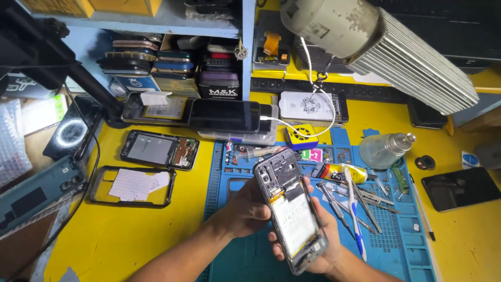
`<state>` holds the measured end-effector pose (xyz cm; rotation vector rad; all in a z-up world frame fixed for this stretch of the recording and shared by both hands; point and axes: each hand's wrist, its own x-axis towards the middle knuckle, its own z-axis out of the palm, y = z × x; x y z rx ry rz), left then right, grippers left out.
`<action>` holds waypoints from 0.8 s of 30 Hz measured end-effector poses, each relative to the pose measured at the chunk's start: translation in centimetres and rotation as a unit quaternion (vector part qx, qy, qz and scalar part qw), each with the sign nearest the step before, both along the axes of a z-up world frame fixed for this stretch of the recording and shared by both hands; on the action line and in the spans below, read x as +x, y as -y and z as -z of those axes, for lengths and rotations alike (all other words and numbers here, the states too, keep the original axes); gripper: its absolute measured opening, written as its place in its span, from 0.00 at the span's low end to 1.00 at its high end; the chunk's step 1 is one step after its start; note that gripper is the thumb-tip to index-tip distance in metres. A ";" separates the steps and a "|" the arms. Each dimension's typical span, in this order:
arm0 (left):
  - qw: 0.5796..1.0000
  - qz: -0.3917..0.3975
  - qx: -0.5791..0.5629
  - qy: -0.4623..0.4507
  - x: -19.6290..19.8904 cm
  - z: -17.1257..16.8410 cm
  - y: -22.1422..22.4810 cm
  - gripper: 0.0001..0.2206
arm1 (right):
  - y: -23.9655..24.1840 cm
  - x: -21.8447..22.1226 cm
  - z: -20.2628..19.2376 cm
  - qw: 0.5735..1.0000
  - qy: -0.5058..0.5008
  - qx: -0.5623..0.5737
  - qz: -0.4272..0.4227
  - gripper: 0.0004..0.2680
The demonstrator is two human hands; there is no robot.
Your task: The person is disassembling a smartphone by prying the back cover and internal frame away from the screen assembly.
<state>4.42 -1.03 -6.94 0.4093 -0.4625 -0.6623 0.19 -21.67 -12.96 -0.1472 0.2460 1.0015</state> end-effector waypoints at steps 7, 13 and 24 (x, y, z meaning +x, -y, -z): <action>0.969 -0.195 0.129 0.074 0.8 -1.9 -1.4 0.45 | -1.8 2.2 -2.9 0.853 0.288 -0.382 0.207 0.10; 0.922 -0.222 0.302 0.098 0.4 -1.5 -1.5 0.45 | -0.8 1.1 -5.8 0.624 0.594 -0.472 0.187 0.33; 0.902 -0.196 0.372 0.100 0.0 -2.2 -0.7 0.44 | -0.3 1.2 -6.8 0.555 0.630 -0.508 0.195 0.30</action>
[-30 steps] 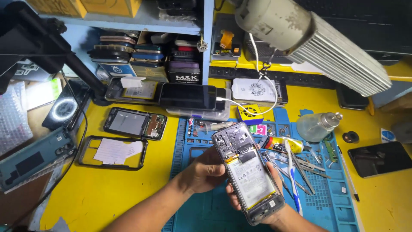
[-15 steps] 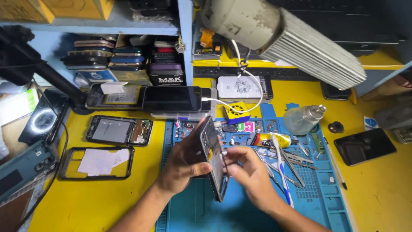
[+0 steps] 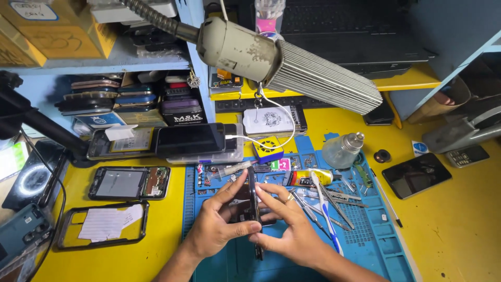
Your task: The person is disassembling a smartphone by prying the back cover and internal frame away from the screen assembly.
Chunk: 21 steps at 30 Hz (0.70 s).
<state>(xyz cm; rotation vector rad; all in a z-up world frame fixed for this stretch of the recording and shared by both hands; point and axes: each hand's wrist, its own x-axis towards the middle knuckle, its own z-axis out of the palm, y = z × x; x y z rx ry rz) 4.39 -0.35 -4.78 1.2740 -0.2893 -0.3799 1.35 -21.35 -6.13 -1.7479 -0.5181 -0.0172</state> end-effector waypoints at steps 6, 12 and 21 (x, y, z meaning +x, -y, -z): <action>1.000 0.010 0.026 -0.011 0.2 -0.2 -0.4 0.43 | 0.1 -0.1 -0.5 1.000 -0.010 -0.021 0.001 0.30; 0.999 0.010 0.037 -0.001 0.1 -0.5 -0.6 0.42 | 0.1 0.0 -0.6 0.999 -0.009 -0.035 -0.007 0.29; 0.999 0.012 0.030 0.007 0.3 -0.3 -0.5 0.42 | 0.3 0.1 -0.6 0.998 0.012 -0.062 -0.003 0.28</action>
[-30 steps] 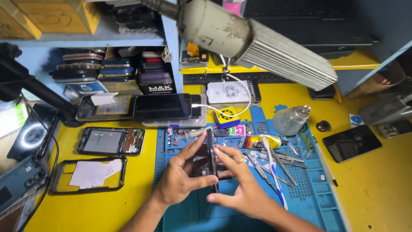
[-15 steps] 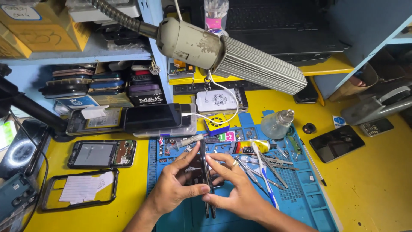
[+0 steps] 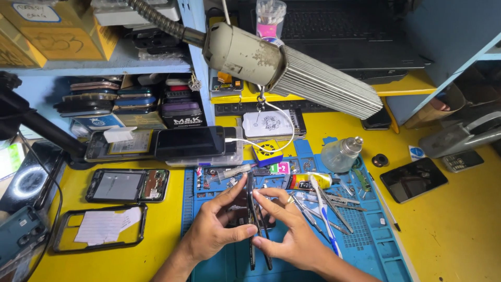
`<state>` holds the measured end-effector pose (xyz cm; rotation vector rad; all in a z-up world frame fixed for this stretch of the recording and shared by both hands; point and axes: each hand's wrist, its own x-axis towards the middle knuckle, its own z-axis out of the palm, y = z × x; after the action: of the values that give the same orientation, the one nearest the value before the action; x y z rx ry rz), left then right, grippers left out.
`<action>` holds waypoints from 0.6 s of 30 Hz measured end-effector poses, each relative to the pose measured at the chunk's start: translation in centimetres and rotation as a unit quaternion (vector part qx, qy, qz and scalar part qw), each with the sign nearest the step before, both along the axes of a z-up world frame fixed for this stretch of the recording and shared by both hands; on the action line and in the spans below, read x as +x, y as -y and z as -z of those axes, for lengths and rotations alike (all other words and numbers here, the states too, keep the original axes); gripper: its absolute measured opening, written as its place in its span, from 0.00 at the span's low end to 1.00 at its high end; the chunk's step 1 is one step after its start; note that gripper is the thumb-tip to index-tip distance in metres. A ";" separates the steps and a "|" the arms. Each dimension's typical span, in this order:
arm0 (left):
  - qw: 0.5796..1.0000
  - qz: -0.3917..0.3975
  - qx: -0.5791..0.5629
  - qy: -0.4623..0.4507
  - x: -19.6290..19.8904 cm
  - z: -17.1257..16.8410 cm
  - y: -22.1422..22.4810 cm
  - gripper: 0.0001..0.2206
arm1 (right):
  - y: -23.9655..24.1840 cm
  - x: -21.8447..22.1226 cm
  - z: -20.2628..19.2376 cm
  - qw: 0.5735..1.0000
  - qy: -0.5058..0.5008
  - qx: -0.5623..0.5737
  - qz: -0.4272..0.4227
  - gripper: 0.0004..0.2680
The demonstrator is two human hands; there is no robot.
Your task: The person is disassembling a smartphone by prying the back cover and internal frame away from the screen assembly.
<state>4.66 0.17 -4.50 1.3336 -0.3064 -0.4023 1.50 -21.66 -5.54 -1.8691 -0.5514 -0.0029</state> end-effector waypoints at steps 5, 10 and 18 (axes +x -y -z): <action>1.000 -0.011 -0.019 -0.005 -0.4 -0.2 -0.1 0.42 | -0.1 -0.1 0.1 1.000 -0.005 -0.011 0.003 0.28; 1.000 0.020 0.005 0.013 -0.5 -1.5 -0.3 0.41 | -0.1 -0.4 0.3 0.999 -0.016 -0.043 0.027 0.30; 0.992 0.068 -0.109 -0.021 -0.5 -0.1 -0.1 0.42 | -0.5 -0.8 0.2 0.998 0.024 -0.016 0.054 0.31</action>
<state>4.16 0.29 -4.44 1.0927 -0.3955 -0.4965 0.69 -21.17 -5.77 -1.9330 -0.4844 -0.1114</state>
